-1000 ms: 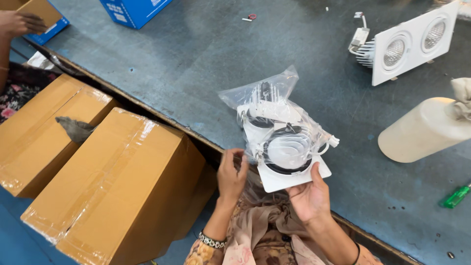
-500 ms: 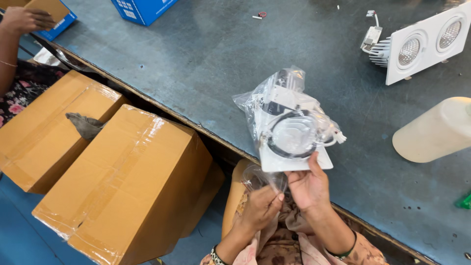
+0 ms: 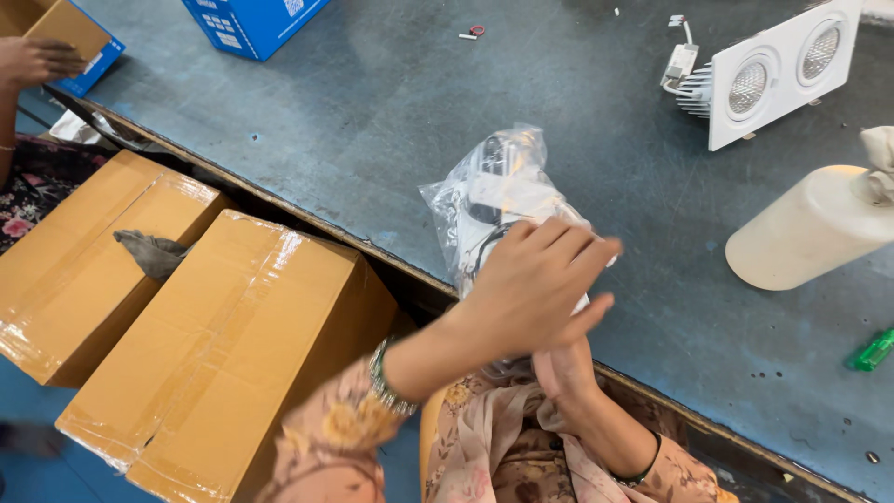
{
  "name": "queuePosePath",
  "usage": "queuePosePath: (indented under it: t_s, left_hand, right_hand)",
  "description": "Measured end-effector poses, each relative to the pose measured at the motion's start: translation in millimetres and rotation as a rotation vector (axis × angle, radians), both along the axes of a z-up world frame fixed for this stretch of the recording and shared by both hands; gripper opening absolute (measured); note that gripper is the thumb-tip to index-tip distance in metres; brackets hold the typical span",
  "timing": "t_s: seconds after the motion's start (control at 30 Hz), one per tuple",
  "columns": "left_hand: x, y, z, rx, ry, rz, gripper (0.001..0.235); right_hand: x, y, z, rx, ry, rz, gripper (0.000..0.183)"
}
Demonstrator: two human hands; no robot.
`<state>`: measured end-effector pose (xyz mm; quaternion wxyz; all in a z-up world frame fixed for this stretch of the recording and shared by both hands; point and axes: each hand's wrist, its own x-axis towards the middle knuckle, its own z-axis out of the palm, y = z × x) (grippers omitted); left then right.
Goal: The person cleans a light fixture with a cloth and then packages the component and its driver into a plastic bag.
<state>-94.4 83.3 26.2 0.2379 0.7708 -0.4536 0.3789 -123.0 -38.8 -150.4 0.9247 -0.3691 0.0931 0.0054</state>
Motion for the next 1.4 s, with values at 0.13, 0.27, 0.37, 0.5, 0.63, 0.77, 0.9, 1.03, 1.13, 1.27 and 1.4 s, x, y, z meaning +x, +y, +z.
queuePosePath:
  t_s: [0.13,0.27,0.37,0.5,0.63,0.77,0.9,1.03,1.13,1.27,1.4]
  left_hand:
    - [76.3,-52.3,-10.8,0.434,0.12,0.235,0.016]
    - [116.0,-81.7,-28.0,0.654,0.27,0.215,0.007]
    - [135.5,-97.0,-36.2,0.614,0.287,0.189,0.004]
    - [138.8,-109.7,-37.5,0.548,0.315,0.13,0.01]
    - [118.5,-115.5,-17.4,0.537,0.462,-0.034,0.017]
    - [74.4,-117.3,-12.0,0.402,0.257,-0.098,0.008]
    - [-11.5,-112.7,-19.3,0.282,0.436,-0.529,0.013]
    - [-32.3,-88.0,-1.8,-0.003,0.335,-0.387,0.022]
    - [-23.3,-53.0,-7.6,-0.246,0.047,0.044,0.057]
    - [0.8,-36.6,-52.5,-0.188,0.263,0.148,0.016]
    - [10.1,-19.6,-81.2,-0.29,0.294,-0.015,0.017]
  right_hand:
    - [3.9,-2.4,9.6,-0.039,-0.025,-0.065,0.06]
    - [2.2,-7.9,13.1,-0.054,-0.01,-0.038,0.06]
    - [2.4,-10.5,12.8,-0.077,-0.048,0.0,0.06]
    - [4.5,-12.2,16.1,-0.102,-0.037,0.015,0.055]
    - [2.5,-17.2,14.9,-0.125,0.016,0.079,0.047]
    - [14.2,-33.9,-12.0,-0.061,0.172,0.063,0.037]
    - [40.6,-51.9,-42.8,0.113,0.134,0.105,0.039]
    - [44.3,-14.6,-37.3,0.467,-0.659,-0.273,0.041]
    - [15.7,-34.8,-7.3,0.091,-0.551,-0.049,0.047]
    - [30.8,-41.7,-8.0,0.14,0.311,0.062,0.051]
    - [40.4,-45.0,-48.3,0.211,0.187,0.079,0.037]
